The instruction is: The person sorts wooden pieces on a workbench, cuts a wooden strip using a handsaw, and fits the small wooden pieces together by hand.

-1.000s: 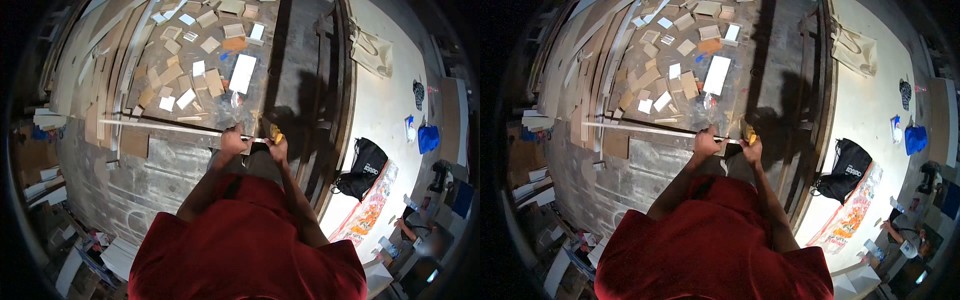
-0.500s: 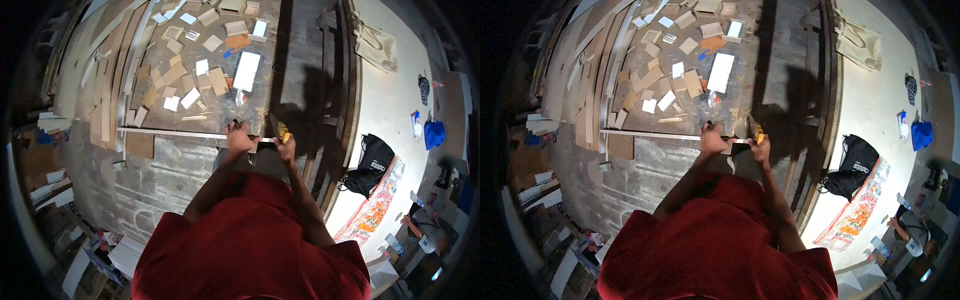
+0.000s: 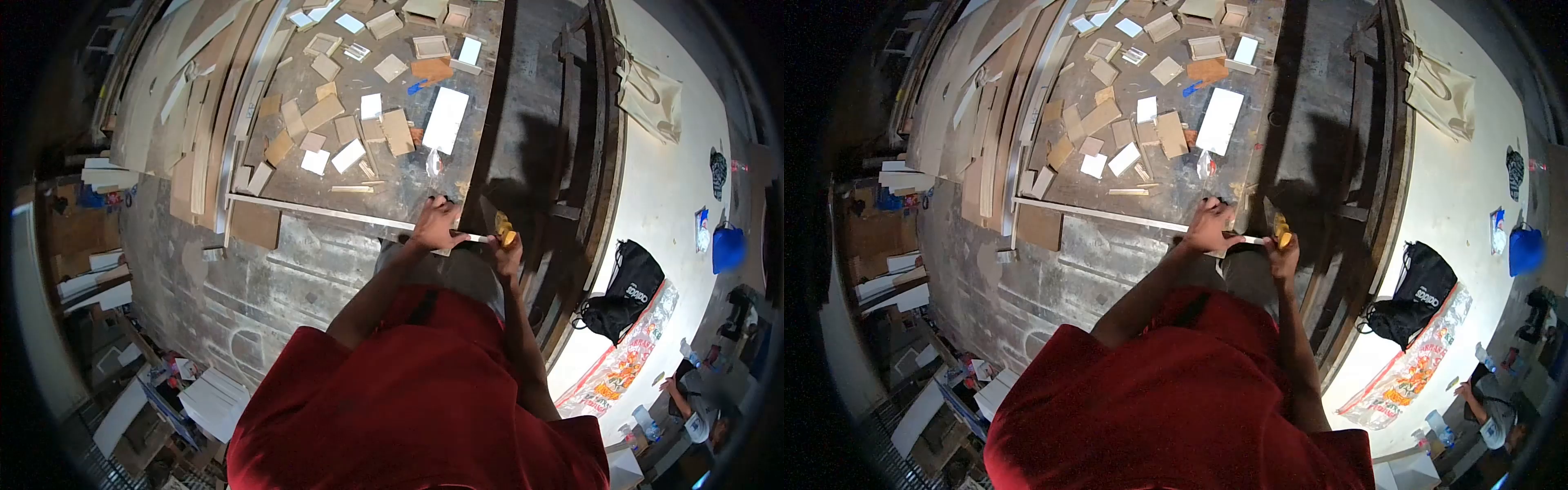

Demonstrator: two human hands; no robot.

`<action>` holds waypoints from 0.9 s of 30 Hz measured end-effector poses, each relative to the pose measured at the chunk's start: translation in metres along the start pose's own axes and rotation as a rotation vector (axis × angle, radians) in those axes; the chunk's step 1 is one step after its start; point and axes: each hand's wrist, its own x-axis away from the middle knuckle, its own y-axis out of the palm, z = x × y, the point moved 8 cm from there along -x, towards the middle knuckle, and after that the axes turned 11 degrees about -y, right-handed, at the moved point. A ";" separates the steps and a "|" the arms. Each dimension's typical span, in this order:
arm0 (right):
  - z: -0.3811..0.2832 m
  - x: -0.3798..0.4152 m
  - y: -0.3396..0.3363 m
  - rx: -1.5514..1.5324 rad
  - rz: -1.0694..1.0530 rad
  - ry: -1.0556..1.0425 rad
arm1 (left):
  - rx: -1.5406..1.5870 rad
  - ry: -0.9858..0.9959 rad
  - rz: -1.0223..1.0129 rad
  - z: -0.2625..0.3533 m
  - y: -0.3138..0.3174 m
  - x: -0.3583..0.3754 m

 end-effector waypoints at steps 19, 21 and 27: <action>0.019 0.003 -0.040 0.064 0.110 -0.017 | -0.006 0.109 0.117 0.024 -0.001 -0.004; 0.013 0.009 -0.049 0.024 0.164 0.059 | -0.007 0.110 0.108 0.026 -0.003 -0.004; -0.001 0.025 -0.088 -0.033 0.273 0.114 | -0.006 0.152 0.110 0.021 0.000 -0.004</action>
